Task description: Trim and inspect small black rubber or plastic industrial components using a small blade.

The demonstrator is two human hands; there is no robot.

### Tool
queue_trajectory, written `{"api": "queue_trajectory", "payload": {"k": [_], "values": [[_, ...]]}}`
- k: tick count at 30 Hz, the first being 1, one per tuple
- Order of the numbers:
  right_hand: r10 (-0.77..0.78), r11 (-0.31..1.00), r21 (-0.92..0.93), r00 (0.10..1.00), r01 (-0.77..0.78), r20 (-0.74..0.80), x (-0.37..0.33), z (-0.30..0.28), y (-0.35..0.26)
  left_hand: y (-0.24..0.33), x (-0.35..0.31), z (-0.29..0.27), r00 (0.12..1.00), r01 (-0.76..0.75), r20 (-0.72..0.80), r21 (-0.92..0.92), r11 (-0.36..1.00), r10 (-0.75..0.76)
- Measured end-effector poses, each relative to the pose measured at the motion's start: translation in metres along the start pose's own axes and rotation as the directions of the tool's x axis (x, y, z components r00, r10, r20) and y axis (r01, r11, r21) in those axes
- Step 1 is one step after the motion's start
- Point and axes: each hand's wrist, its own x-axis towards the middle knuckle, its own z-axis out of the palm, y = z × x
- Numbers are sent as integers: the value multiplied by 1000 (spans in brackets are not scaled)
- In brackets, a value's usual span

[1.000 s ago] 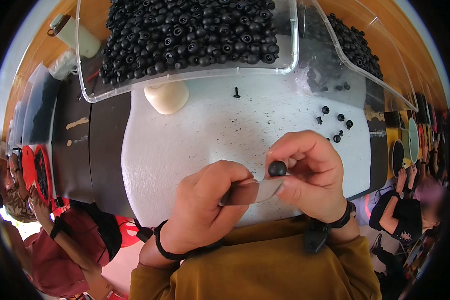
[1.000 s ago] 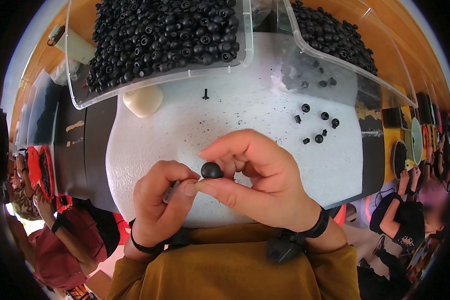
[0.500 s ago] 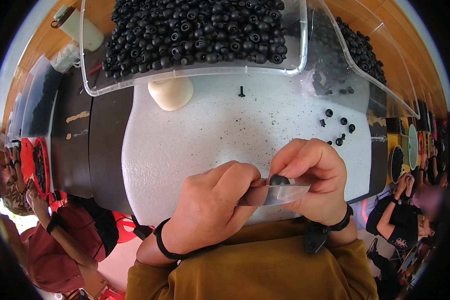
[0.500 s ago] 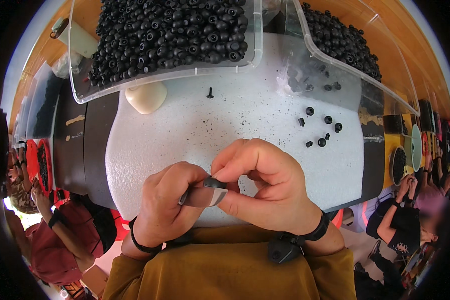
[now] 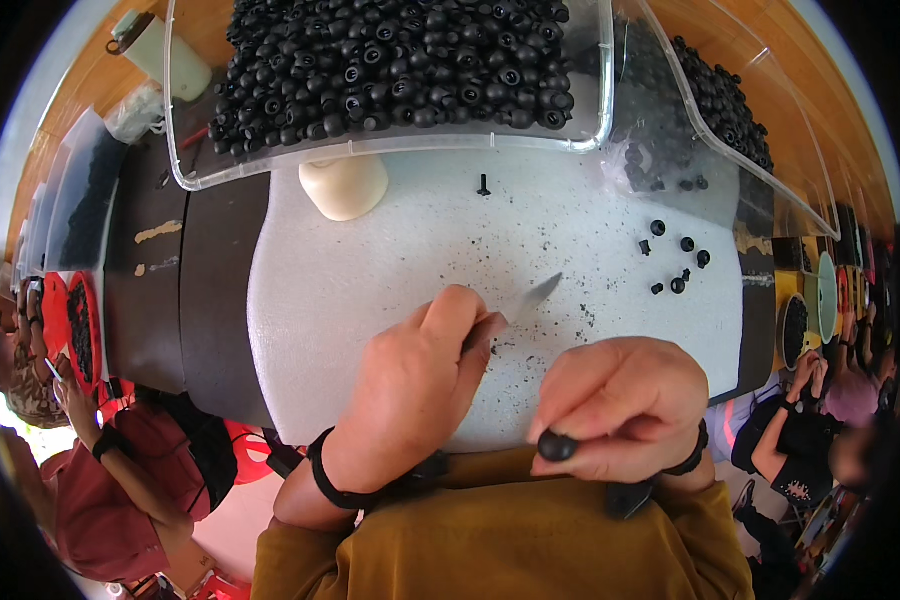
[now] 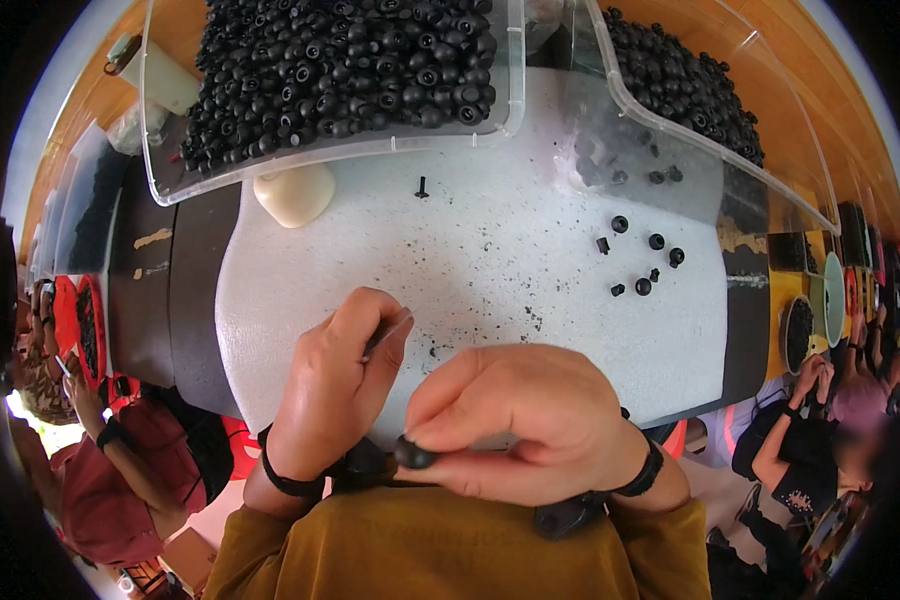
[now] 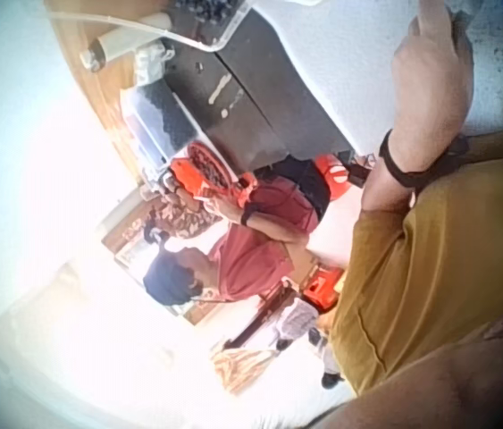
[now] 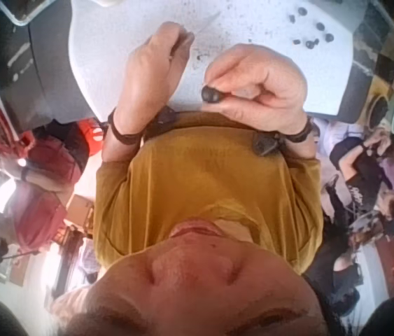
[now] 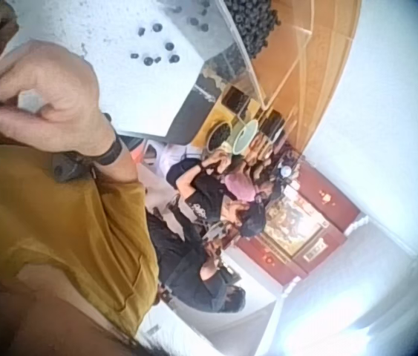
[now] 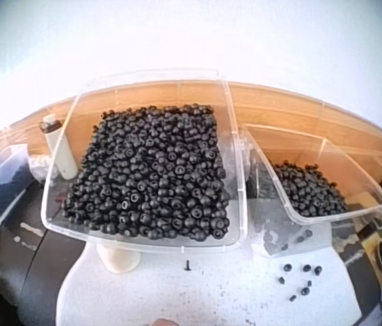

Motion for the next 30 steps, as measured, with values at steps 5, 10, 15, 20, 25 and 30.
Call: {"api": "queue_trajectory", "payload": {"k": [5, 10, 15, 20, 25, 30], "values": [[20, 999, -37, 998, -22, -61, 2, -4, -1, 10, -2, -6, 1000, -14, 1, -153, 988, 14], [1, 998, -66, 999, -4, -43, 2, -6, -4, 6, -5, -14, 998, -22, 43, -265, 964, 35], [27, 995, -96, 1000, -28, -3, 6, -7, -5, 15, -6, -29, 989, -58, 89, -488, 871, 115], [86, 988, -127, 996, -83, 19, 6, -3, -6, 18, -8, -36, 927, 249, 373, -684, 686, 35], [103, 992, -73, 995, -102, 11, 1, -2, 1, 13, -5, -36, 908, 131, 372, -691, 711, 193], [113, 985, -129, 994, -112, -1, 6, 0, -5, 13, -3, -37, 913, 157, 369, -711, 686, 173]]}}
